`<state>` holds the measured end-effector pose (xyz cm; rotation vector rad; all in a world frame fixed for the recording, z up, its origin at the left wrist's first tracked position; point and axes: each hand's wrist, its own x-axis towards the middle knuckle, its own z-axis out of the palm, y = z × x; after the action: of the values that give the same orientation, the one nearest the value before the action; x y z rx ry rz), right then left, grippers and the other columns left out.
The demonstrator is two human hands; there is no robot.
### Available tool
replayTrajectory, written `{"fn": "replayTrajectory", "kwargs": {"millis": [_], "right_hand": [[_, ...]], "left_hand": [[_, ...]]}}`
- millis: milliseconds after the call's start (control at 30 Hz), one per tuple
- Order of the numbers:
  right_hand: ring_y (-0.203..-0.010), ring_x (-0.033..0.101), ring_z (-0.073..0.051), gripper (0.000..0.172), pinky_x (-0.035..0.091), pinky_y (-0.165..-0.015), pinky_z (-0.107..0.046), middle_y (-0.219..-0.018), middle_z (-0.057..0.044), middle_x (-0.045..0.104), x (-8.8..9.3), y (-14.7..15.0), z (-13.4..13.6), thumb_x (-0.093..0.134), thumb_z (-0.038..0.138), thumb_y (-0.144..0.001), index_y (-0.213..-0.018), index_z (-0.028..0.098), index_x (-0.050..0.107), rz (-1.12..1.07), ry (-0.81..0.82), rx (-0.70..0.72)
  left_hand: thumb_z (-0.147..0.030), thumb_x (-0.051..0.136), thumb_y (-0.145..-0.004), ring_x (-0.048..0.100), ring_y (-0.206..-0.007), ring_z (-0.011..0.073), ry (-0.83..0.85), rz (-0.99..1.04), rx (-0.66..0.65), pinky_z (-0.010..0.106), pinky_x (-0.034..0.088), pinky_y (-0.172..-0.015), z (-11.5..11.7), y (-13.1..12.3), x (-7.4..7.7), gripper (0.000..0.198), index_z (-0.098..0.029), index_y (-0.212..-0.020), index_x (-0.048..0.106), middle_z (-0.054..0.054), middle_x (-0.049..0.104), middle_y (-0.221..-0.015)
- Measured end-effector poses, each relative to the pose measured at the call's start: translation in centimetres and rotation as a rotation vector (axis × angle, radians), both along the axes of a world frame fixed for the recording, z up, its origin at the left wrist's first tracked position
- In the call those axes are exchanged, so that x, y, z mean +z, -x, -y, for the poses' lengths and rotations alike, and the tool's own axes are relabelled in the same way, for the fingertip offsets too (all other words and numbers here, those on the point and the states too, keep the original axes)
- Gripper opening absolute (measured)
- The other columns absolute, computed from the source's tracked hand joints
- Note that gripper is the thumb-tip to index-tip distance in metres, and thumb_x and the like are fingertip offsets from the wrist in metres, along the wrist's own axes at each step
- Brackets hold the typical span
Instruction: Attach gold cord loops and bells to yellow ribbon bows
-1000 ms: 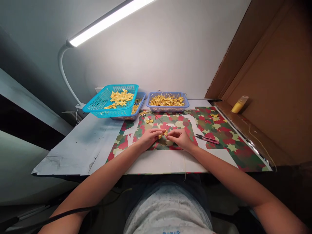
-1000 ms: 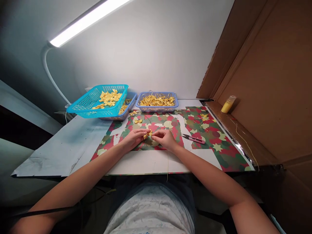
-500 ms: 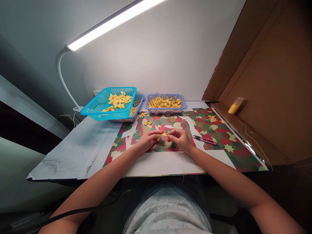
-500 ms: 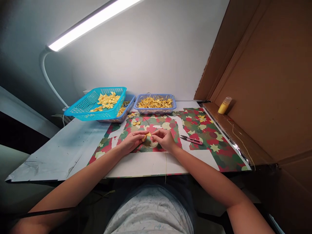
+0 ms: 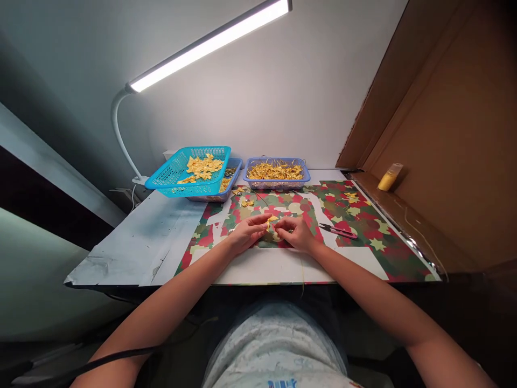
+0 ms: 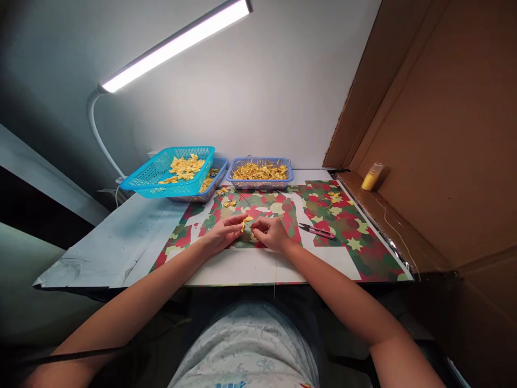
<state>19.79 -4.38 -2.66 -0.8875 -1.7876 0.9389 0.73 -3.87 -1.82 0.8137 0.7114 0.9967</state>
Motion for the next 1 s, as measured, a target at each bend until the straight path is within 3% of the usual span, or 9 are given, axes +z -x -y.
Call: {"fn": "replayTrajectory", "kwargs": {"millis": [600, 767, 1000], "right_hand": [[-0.052, 0.055, -0.013, 0.009, 0.043, -0.052, -0.026, -0.058, 0.0, 0.062, -0.21, -0.11, -0.09, 0.063, 0.026, -0.073, -0.069, 0.019, 0.065, 0.008, -0.033, -0.013], [-0.051, 0.055, -0.013, 0.01, 0.044, -0.052, -0.026, -0.057, 0.0, 0.062, -0.23, -0.14, -0.12, 0.063, 0.026, -0.075, -0.07, 0.018, 0.066, 0.006, -0.029, -0.015], [-0.051, 0.054, -0.012, 0.01, 0.044, -0.052, -0.026, -0.056, 0.001, 0.061, -0.26, -0.19, -0.12, 0.064, 0.026, -0.075, -0.07, 0.019, 0.066, -0.003, -0.03, -0.009]], "left_hand": [[-0.007, 0.084, -0.056, 0.066, -0.079, 0.011, -0.001, 0.045, -0.038, 0.02, 0.05, -0.073, 0.17, 0.08, 0.26, 0.039, -0.016, -0.093, 0.077, 0.004, 0.073, -0.094], [-0.005, 0.083, -0.056, 0.066, -0.083, 0.0129, 0.003, 0.054, -0.044, 0.024, 0.049, -0.079, 0.22, 0.02, 0.25, 0.038, -0.016, -0.092, 0.077, 0.005, 0.073, -0.094], [-0.004, 0.082, -0.057, 0.064, -0.077, 0.0095, 0.006, 0.053, -0.03, 0.021, 0.048, -0.075, 0.1, 0.11, 0.04, 0.037, -0.017, -0.092, 0.076, 0.004, 0.072, -0.093]]}}
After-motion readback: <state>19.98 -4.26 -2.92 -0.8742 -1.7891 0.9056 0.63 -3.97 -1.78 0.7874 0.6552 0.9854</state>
